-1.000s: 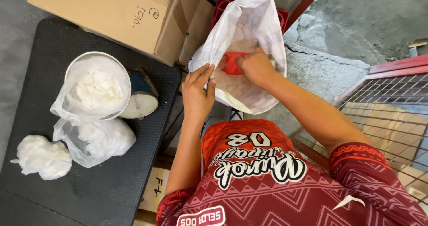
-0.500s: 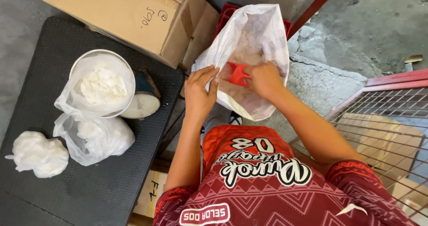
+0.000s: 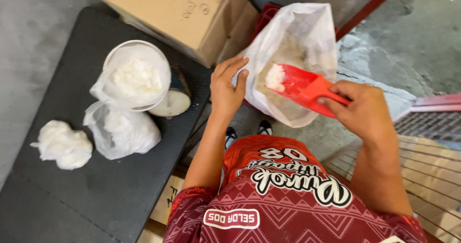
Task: Bagging and weighing white crystalline material using a scoop and a mechanical scale.
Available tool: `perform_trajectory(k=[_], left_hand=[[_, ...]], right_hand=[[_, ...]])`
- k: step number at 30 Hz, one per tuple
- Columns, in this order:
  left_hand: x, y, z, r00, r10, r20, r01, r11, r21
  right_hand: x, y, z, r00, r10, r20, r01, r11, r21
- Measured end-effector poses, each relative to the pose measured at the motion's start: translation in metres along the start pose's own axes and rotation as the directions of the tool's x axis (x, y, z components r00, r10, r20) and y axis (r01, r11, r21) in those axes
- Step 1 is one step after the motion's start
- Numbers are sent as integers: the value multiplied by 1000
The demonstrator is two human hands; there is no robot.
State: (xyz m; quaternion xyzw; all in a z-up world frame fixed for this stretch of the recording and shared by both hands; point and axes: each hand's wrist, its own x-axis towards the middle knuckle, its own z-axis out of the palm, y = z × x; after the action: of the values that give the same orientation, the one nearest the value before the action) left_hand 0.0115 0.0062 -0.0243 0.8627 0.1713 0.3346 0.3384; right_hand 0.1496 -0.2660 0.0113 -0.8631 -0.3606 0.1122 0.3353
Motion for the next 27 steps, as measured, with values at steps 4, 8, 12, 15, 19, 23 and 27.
perform_trajectory(k=[4, 8, 12, 15, 19, 23, 27], left_hand=[[-1, -1, -28, 995, 7, -101, -8, 1000, -13], [-11, -6, -62, 982, 7, -189, -6, 1000, 8], [-18, -18, -95, 971, 1, -237, 8, 999, 37], [-22, -21, -126, 965, -12, -262, 32, 997, 69], [-34, -34, -167, 953, -29, -301, 60, 994, 93], [-44, -45, -200, 933, -61, -355, 107, 988, 111], [-55, -56, -221, 928, -65, -367, 117, 985, 123]], right_hand=[[6, -33, 1, 998, -4, -65, 12, 991, 130], [18, -64, 26, 989, -83, -125, 111, 964, 242], [33, -98, 50, 991, -90, -97, 113, 958, 262], [47, -120, 63, 975, -205, -87, 219, 950, 221], [58, -149, 80, 972, -231, -43, 234, 936, 264], [71, -176, 92, 956, -291, -40, 292, 926, 240], [81, -199, 104, 916, -398, -52, 401, 901, 165]])
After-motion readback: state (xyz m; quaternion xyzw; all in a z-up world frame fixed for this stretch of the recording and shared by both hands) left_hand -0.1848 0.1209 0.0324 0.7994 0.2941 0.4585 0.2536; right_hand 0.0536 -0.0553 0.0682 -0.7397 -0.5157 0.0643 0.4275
